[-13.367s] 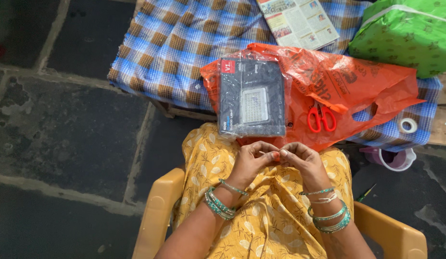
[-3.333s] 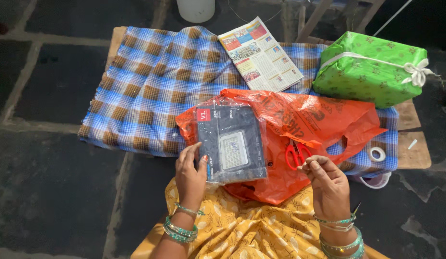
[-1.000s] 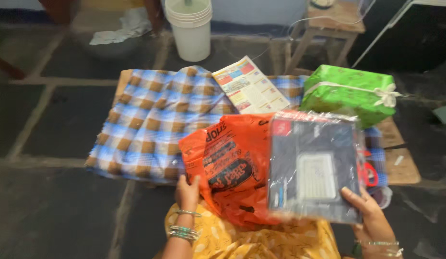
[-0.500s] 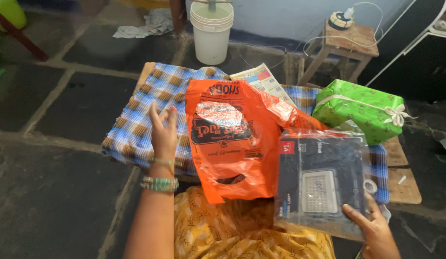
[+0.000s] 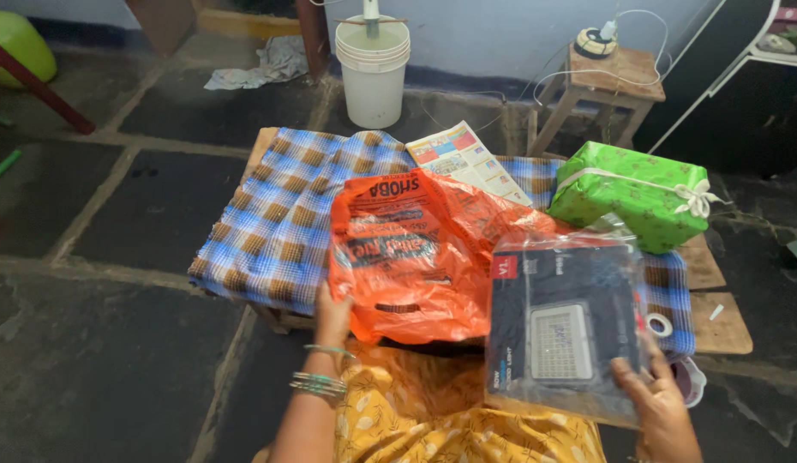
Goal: The person wraps a small rectangular box using an orange plastic bag. They place the box on the bag, fold the sides over, and secure the package with clear adhesive tape using scissors to cut the tape.
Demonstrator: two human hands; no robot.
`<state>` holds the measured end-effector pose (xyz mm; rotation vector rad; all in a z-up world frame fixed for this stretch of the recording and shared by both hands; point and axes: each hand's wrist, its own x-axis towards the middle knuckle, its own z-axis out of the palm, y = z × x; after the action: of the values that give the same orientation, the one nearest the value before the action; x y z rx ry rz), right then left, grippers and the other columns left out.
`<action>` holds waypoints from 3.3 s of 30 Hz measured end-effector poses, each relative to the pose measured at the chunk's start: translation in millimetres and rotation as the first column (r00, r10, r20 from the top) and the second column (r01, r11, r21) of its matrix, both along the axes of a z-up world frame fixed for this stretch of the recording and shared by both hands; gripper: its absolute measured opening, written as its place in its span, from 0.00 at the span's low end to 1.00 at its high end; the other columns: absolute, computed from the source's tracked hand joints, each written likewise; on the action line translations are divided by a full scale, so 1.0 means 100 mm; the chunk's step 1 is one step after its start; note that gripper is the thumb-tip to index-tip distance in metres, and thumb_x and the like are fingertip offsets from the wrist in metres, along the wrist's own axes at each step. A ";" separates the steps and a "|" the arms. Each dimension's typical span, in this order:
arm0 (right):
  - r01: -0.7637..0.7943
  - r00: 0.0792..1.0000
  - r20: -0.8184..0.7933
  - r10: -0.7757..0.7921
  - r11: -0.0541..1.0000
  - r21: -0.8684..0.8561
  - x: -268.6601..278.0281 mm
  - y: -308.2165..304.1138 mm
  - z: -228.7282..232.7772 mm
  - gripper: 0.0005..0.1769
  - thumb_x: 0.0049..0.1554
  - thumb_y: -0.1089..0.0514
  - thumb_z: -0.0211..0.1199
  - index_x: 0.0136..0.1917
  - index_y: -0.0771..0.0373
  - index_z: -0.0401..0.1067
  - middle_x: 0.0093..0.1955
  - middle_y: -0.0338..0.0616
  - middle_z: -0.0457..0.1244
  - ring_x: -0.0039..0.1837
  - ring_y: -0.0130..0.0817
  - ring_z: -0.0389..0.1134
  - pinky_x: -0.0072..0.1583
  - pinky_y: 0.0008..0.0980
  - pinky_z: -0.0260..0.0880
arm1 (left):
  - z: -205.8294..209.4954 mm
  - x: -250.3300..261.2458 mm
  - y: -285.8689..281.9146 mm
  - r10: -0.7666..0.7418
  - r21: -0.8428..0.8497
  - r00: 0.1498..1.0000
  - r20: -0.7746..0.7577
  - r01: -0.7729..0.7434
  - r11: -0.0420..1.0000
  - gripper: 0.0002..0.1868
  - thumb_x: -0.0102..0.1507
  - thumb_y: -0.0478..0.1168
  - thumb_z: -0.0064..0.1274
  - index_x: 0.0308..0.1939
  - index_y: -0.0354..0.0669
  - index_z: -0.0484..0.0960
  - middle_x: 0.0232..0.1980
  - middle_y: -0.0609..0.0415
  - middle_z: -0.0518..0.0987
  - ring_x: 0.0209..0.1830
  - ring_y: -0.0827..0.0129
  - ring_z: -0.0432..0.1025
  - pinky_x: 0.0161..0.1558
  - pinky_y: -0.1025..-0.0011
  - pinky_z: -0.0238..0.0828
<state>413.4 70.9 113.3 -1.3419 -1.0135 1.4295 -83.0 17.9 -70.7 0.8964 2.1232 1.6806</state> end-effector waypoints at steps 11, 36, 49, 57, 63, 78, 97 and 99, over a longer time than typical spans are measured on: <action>-0.058 0.998 0.024 0.055 0.991 0.124 -0.23 -0.07 0.16 0.49 0.55 0.62 0.63 0.86 0.58 0.50 0.76 0.50 0.59 0.75 0.38 0.60 0.71 0.39 0.59 | 1.22 -0.14 -0.90 0.165 -0.237 0.804 -0.571 -0.354 0.905 0.50 0.55 0.53 0.66 0.75 0.40 0.59 0.68 0.33 0.70 0.62 0.39 0.69 0.55 0.52 0.69; -0.263 0.871 -0.456 0.183 0.957 -0.119 -1.00 -0.19 0.22 0.32 0.56 0.66 0.64 0.72 0.70 0.64 0.61 0.47 0.68 0.60 0.35 0.69 0.60 0.39 0.70 | 1.64 1.38 -0.81 -0.349 0.134 0.519 0.780 0.406 0.904 0.41 0.66 0.37 0.61 0.81 0.50 0.62 0.50 0.47 0.77 0.48 0.62 0.64 0.48 0.61 0.60; -0.222 0.928 0.367 0.065 0.889 0.402 -1.48 -0.14 0.51 0.29 0.56 0.62 0.66 0.70 0.66 0.67 0.58 0.47 0.70 0.55 0.29 0.71 0.56 0.29 0.71 | 1.62 1.70 -0.52 -0.608 0.307 0.658 0.445 0.526 0.793 0.35 0.66 0.50 0.55 0.77 0.52 0.63 0.71 0.50 0.73 0.63 0.65 0.75 0.63 0.65 0.73; -0.381 0.899 0.358 0.252 0.853 0.357 -1.77 -0.06 0.01 0.24 0.59 0.58 0.64 0.67 0.65 0.71 0.55 0.45 0.71 0.53 0.27 0.73 0.50 0.28 0.75 | 1.83 1.93 -0.11 -0.296 -0.091 0.955 -0.020 0.293 0.952 0.36 0.61 0.56 0.59 0.67 0.40 0.71 0.51 0.39 0.81 0.51 0.48 0.77 0.49 0.57 0.73; -0.180 0.981 0.136 0.142 0.924 0.338 -1.62 0.10 -0.04 0.12 0.64 0.60 0.64 0.57 0.71 0.77 0.49 0.48 0.70 0.47 0.31 0.72 0.48 0.29 0.74 | 1.89 1.75 -0.01 -0.180 -0.141 0.977 0.112 0.195 0.971 0.14 0.68 0.47 0.51 0.40 0.39 0.81 0.34 0.44 0.82 0.33 0.57 0.79 0.39 0.61 0.74; -0.313 0.942 -0.029 0.334 0.907 0.281 -1.67 -0.02 0.11 0.16 0.65 0.60 0.61 0.63 0.71 0.74 0.60 0.49 0.69 0.59 0.36 0.70 0.62 0.35 0.72 | 2.10 1.82 -0.16 -0.213 0.046 0.959 0.188 0.209 0.977 0.12 0.68 0.43 0.50 0.43 0.37 0.82 0.38 0.49 0.83 0.35 0.64 0.78 0.39 0.66 0.75; -0.344 0.906 -0.198 0.374 0.923 0.171 -0.70 0.02 0.39 0.52 0.44 0.70 0.60 0.81 0.61 0.53 0.80 0.45 0.54 0.76 0.36 0.57 0.69 0.38 0.59 | 1.71 1.18 -0.28 -0.486 0.235 0.548 0.681 0.465 0.854 0.49 0.65 0.58 0.59 0.85 0.53 0.53 0.66 0.47 0.81 0.49 0.65 0.61 0.52 0.65 0.60; -0.362 0.879 -0.281 0.386 0.922 0.135 -0.63 -0.02 0.24 0.54 0.41 0.71 0.59 0.81 0.61 0.53 0.81 0.40 0.53 0.77 0.32 0.56 0.67 0.40 0.58 | 1.80 1.22 -0.34 -0.610 0.430 0.507 0.609 0.435 0.791 0.44 0.64 0.56 0.61 0.78 0.42 0.62 0.63 0.55 0.78 0.56 0.74 0.67 0.60 0.69 0.63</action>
<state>350.4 68.8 137.8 -0.8575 -1.1482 1.7988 39.2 -16.5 109.2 0.6562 0.9870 1.5643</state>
